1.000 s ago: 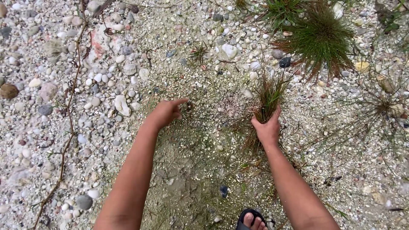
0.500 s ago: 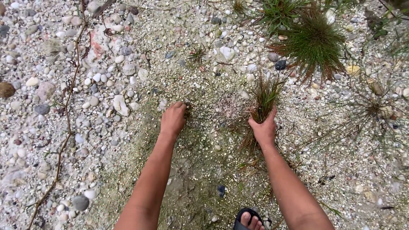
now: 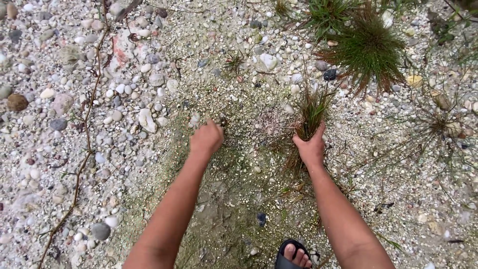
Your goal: The person is pulling weeds from a gravel-covered ground by hand and then carrying the collected weeds away.
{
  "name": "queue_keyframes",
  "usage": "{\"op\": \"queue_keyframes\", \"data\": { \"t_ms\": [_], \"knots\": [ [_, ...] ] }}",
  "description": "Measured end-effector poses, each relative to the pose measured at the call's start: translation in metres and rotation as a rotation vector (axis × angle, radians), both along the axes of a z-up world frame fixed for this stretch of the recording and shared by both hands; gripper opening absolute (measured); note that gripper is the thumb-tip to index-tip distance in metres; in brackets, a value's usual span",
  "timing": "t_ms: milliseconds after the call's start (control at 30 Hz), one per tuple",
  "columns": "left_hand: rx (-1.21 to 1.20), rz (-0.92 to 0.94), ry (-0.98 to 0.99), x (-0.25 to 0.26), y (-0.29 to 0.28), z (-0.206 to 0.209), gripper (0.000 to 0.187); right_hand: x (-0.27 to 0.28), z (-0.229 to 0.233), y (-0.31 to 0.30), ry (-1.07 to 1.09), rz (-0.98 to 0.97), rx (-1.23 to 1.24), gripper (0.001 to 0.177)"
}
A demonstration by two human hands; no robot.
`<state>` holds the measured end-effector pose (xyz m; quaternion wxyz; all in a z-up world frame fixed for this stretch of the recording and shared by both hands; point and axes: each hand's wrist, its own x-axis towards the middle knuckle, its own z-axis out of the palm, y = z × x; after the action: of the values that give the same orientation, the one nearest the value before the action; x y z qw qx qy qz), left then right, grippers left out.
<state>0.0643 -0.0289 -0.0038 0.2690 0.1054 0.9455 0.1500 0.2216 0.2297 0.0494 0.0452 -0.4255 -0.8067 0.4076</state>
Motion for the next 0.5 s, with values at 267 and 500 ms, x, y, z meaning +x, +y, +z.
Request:
{"op": "queue_keyframes", "data": {
  "t_ms": [267,500],
  "knots": [
    [-0.199,-0.224,-0.028,0.023,0.020,-0.050,0.049,-0.002,0.004,0.006,-0.103,-0.012,-0.097,0.095],
    [-0.077,-0.041,0.036,-0.013,-0.015,-0.051,0.037,0.005,0.053,-0.019,-0.132,-0.042,-0.112,0.099]
  ]
}}
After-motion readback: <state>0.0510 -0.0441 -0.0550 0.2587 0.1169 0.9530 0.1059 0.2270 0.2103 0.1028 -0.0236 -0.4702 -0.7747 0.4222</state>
